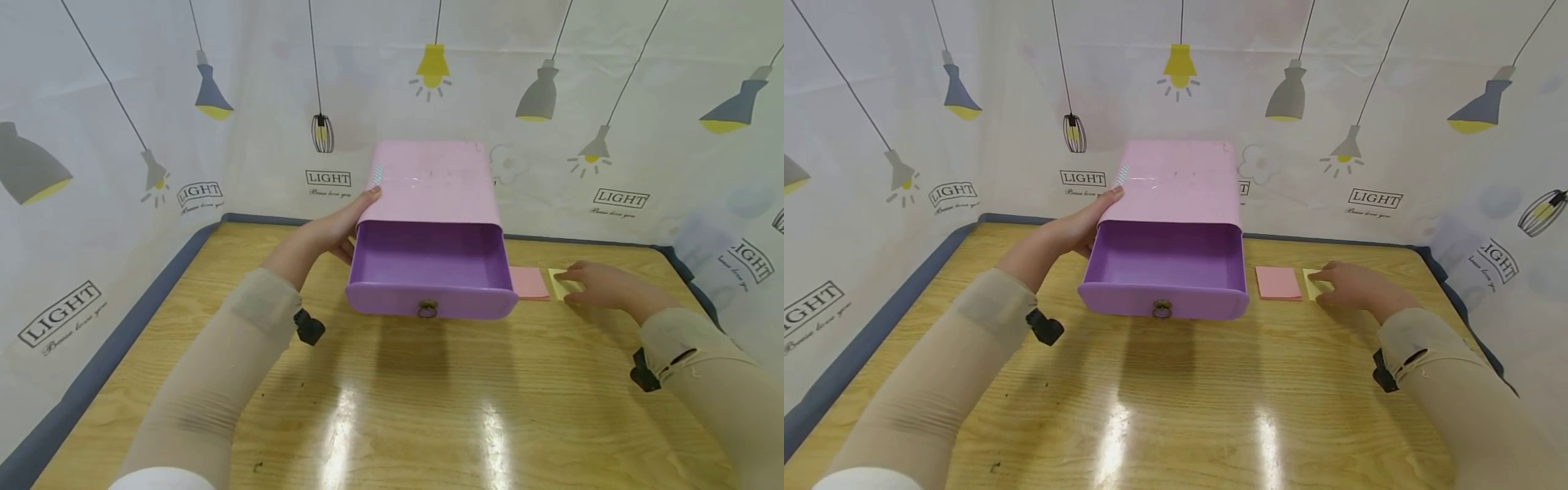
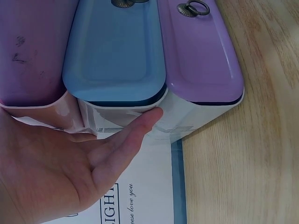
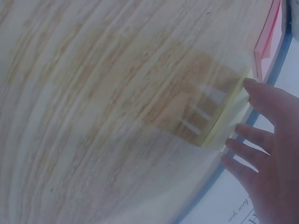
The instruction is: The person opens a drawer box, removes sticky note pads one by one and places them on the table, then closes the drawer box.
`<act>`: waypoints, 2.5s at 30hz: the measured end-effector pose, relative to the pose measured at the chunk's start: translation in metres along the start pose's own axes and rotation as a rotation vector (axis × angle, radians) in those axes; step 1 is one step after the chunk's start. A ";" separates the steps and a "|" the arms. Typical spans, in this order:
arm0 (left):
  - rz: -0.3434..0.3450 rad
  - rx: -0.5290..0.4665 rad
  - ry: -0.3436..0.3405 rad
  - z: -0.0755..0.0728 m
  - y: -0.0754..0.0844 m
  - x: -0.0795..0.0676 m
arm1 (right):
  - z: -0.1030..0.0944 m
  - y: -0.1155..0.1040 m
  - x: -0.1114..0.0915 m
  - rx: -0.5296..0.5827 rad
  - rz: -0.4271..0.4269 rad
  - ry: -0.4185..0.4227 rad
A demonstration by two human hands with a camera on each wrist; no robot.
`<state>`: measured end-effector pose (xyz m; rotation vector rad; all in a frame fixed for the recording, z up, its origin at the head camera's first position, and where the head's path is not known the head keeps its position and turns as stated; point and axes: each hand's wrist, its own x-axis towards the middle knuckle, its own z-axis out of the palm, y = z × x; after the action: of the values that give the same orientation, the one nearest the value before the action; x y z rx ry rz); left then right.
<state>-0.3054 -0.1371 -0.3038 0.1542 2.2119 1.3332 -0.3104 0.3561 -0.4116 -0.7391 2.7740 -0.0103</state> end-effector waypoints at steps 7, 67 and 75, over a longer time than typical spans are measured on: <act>0.002 0.006 -0.002 0.000 0.000 0.001 | -0.005 -0.004 -0.004 -0.018 -0.013 0.023; 0.007 0.015 0.011 0.001 -0.003 0.000 | -0.093 -0.149 -0.066 -0.219 -0.557 0.603; 0.015 0.023 0.015 0.001 -0.004 -0.001 | -0.096 -0.167 -0.071 -0.199 -0.666 0.682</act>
<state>-0.3037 -0.1383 -0.3071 0.1698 2.2430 1.3211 -0.1948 0.2393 -0.2884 -1.9972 2.9735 -0.1411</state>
